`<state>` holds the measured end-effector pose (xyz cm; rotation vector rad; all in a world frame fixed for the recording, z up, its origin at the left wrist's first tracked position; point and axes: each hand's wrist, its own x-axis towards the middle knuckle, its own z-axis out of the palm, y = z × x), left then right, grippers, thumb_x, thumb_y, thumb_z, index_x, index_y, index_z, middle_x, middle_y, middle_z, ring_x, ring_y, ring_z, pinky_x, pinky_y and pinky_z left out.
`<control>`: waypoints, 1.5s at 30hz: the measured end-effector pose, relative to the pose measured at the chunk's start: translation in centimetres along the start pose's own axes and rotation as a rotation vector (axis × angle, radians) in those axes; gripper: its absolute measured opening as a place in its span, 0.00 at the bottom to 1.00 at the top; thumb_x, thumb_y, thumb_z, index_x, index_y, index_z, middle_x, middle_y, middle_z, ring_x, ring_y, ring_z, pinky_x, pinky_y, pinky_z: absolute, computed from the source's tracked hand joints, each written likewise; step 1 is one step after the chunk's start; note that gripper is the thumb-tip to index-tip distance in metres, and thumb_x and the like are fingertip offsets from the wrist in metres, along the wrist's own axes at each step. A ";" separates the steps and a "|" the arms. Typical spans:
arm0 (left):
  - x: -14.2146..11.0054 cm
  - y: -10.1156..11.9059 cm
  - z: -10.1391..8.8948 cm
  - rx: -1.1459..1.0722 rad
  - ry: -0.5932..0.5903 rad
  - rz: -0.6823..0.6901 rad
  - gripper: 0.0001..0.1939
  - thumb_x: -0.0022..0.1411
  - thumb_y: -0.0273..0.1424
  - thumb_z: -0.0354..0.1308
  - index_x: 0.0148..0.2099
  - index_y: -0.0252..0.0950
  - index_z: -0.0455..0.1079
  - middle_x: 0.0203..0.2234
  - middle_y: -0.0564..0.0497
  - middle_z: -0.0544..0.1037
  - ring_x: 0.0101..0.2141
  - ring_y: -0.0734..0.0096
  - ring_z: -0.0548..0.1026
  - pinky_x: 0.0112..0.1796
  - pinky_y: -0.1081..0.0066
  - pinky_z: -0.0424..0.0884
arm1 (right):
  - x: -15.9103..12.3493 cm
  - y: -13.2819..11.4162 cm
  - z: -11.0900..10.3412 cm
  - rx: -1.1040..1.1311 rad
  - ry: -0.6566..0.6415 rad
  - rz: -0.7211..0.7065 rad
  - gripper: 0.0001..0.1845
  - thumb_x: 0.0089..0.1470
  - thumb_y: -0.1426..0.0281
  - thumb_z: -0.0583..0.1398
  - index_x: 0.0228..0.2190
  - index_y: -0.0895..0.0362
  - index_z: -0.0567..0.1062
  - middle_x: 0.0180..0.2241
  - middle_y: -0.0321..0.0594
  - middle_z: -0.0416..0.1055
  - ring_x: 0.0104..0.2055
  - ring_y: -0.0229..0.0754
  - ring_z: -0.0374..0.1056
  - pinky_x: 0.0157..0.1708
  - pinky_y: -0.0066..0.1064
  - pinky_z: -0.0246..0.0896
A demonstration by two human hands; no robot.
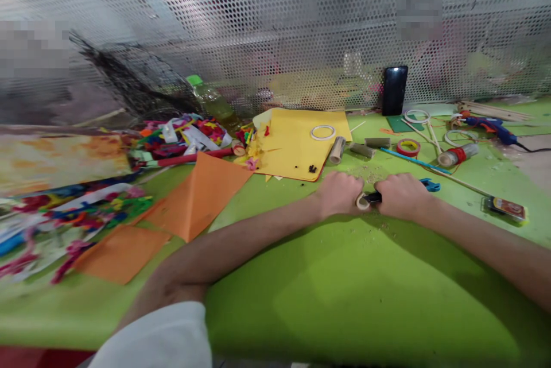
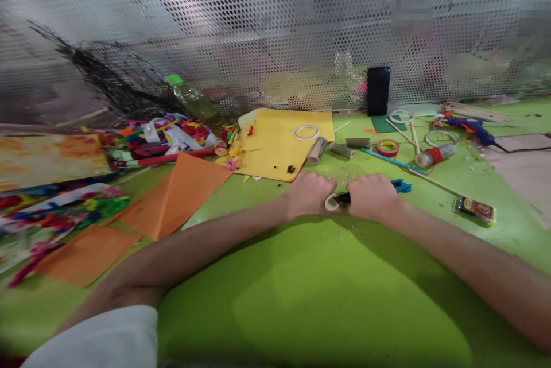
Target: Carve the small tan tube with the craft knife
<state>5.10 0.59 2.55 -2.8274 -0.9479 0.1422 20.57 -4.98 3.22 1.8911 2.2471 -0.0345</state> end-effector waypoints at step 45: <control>-0.1 -0.1 -0.1 -0.019 0.003 0.019 0.23 0.59 0.47 0.54 0.40 0.31 0.75 0.24 0.43 0.79 0.25 0.57 0.77 0.24 0.64 0.63 | 0.3 0.4 0.0 -0.028 0.015 -0.024 0.19 0.53 0.63 0.53 0.35 0.57 0.81 0.33 0.54 0.79 0.38 0.54 0.75 0.35 0.39 0.63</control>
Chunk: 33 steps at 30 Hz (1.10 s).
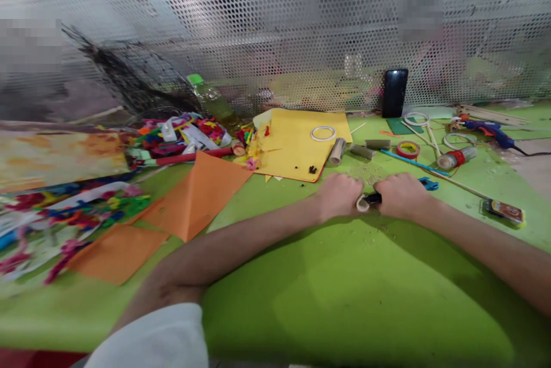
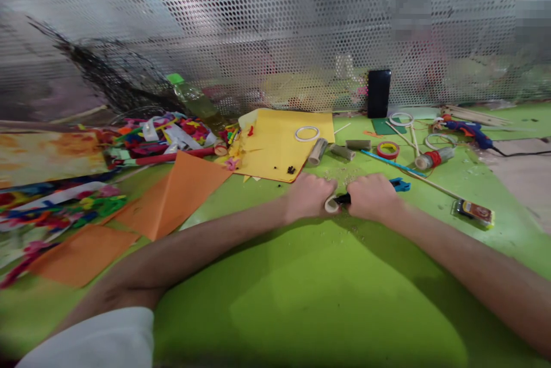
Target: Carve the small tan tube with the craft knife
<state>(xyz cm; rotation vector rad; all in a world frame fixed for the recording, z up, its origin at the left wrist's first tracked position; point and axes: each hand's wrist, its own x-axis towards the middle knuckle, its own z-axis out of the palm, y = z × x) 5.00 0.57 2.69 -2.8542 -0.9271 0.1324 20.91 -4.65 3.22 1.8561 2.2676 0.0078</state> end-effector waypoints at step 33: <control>0.1 0.4 -0.3 -0.026 -0.033 -0.010 0.21 0.60 0.44 0.55 0.41 0.30 0.76 0.26 0.41 0.80 0.26 0.56 0.78 0.26 0.64 0.67 | -0.2 0.5 0.1 -0.031 -0.009 0.006 0.16 0.53 0.64 0.55 0.33 0.58 0.81 0.32 0.54 0.78 0.37 0.54 0.75 0.35 0.39 0.63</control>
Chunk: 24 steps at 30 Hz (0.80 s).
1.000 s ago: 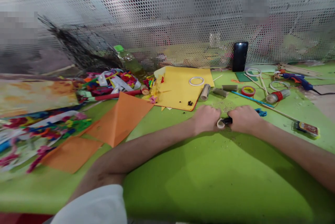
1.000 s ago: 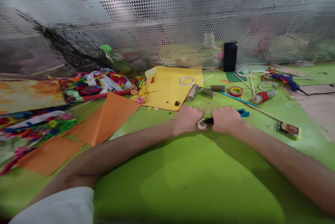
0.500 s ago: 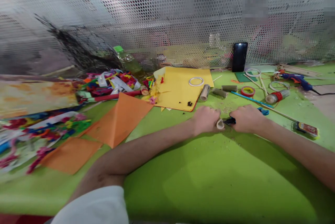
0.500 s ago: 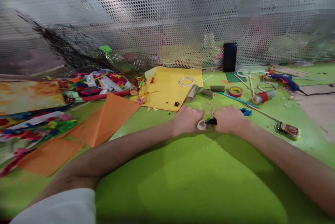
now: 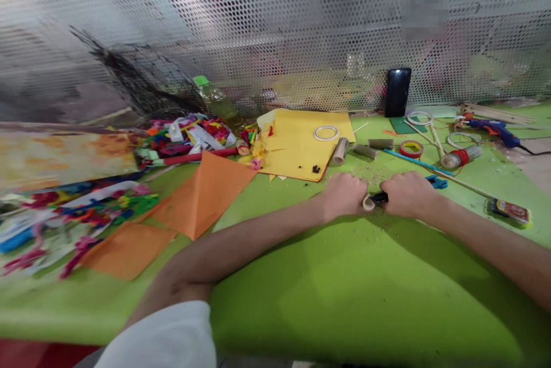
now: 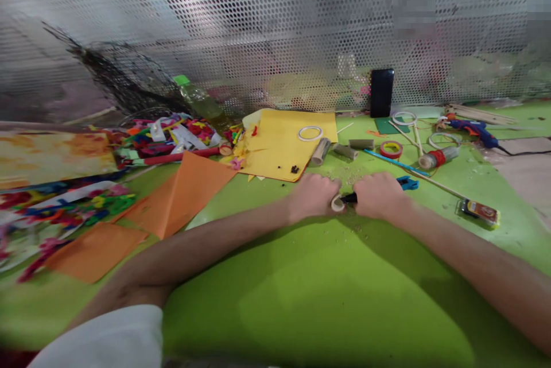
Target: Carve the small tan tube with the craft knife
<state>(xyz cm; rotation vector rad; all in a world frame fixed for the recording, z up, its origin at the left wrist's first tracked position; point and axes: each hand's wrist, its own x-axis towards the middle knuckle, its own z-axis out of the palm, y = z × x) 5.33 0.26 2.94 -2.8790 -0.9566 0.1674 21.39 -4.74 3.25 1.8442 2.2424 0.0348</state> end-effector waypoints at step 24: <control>0.0 -0.2 0.3 -0.008 0.030 0.012 0.21 0.59 0.45 0.55 0.41 0.31 0.75 0.27 0.40 0.80 0.29 0.54 0.79 0.28 0.63 0.69 | 0.0 0.4 0.0 -0.021 0.003 -0.062 0.18 0.53 0.63 0.53 0.34 0.56 0.81 0.32 0.52 0.79 0.35 0.55 0.76 0.31 0.39 0.63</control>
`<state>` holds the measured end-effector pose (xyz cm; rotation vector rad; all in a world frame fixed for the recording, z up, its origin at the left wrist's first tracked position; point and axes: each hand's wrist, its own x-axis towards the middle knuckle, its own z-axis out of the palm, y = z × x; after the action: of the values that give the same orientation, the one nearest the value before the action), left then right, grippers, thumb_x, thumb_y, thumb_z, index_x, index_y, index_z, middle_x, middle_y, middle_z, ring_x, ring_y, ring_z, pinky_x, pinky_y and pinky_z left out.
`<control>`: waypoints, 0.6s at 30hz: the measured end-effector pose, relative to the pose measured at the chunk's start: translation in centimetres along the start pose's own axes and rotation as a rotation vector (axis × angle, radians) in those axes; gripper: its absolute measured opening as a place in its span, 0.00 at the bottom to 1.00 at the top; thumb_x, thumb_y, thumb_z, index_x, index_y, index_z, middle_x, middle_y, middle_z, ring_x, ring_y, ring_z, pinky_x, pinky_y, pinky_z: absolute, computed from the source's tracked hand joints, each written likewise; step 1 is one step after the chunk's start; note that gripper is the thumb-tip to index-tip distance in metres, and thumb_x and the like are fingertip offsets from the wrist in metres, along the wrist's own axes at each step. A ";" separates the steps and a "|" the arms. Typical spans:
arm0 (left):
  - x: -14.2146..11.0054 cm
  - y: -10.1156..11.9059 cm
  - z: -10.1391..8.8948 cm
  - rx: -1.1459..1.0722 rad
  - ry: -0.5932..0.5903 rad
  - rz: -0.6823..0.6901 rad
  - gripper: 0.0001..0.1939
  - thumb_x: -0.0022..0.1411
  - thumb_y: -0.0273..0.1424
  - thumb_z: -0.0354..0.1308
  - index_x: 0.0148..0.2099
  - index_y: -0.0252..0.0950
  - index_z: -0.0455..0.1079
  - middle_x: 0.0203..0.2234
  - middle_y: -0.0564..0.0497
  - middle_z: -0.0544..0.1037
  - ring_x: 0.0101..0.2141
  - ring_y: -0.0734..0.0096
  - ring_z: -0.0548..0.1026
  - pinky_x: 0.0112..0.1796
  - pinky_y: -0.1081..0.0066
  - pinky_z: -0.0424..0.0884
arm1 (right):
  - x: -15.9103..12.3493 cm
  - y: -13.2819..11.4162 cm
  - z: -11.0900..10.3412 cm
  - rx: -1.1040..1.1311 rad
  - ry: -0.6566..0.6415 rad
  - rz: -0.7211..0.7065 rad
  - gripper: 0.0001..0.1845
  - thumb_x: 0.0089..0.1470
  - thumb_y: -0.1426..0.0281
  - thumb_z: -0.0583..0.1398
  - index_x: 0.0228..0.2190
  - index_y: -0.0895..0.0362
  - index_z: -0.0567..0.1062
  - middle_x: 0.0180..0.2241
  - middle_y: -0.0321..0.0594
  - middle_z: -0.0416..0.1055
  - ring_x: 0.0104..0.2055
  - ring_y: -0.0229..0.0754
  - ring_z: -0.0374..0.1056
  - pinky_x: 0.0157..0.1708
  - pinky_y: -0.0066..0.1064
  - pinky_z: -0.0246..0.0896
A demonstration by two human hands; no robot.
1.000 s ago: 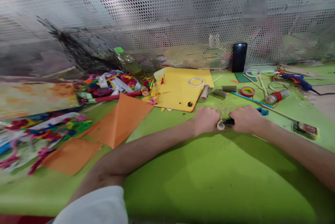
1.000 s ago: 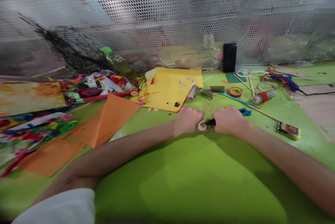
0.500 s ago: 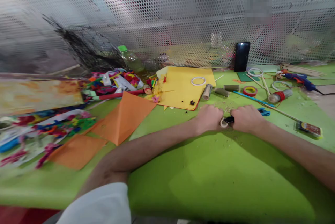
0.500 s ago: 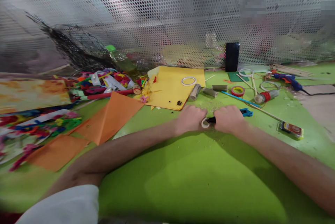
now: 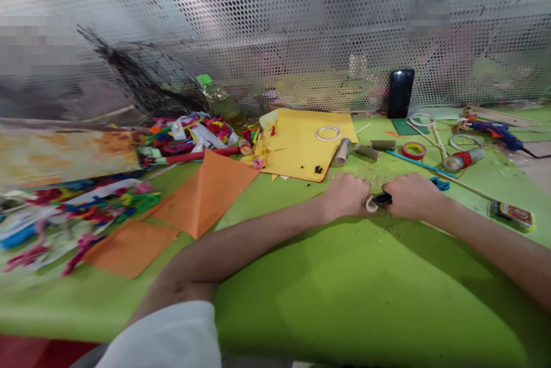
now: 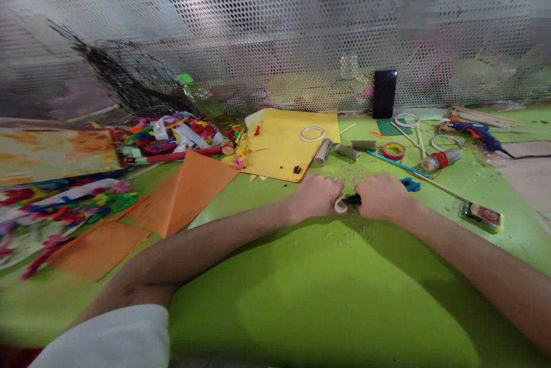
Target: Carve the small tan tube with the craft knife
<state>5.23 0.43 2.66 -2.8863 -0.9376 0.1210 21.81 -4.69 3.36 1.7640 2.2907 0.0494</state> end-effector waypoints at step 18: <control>-0.7 0.1 -1.6 -0.012 -0.134 0.081 0.25 0.56 0.52 0.56 0.37 0.33 0.77 0.24 0.43 0.80 0.25 0.59 0.77 0.26 0.66 0.65 | -1.5 0.3 -1.1 0.007 -0.057 -0.005 0.16 0.50 0.64 0.54 0.34 0.54 0.80 0.32 0.48 0.79 0.35 0.52 0.75 0.31 0.38 0.60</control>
<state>4.88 -0.24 4.28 -2.9585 -0.8436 0.3203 22.19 -5.88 4.78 1.7403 2.2582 -0.0090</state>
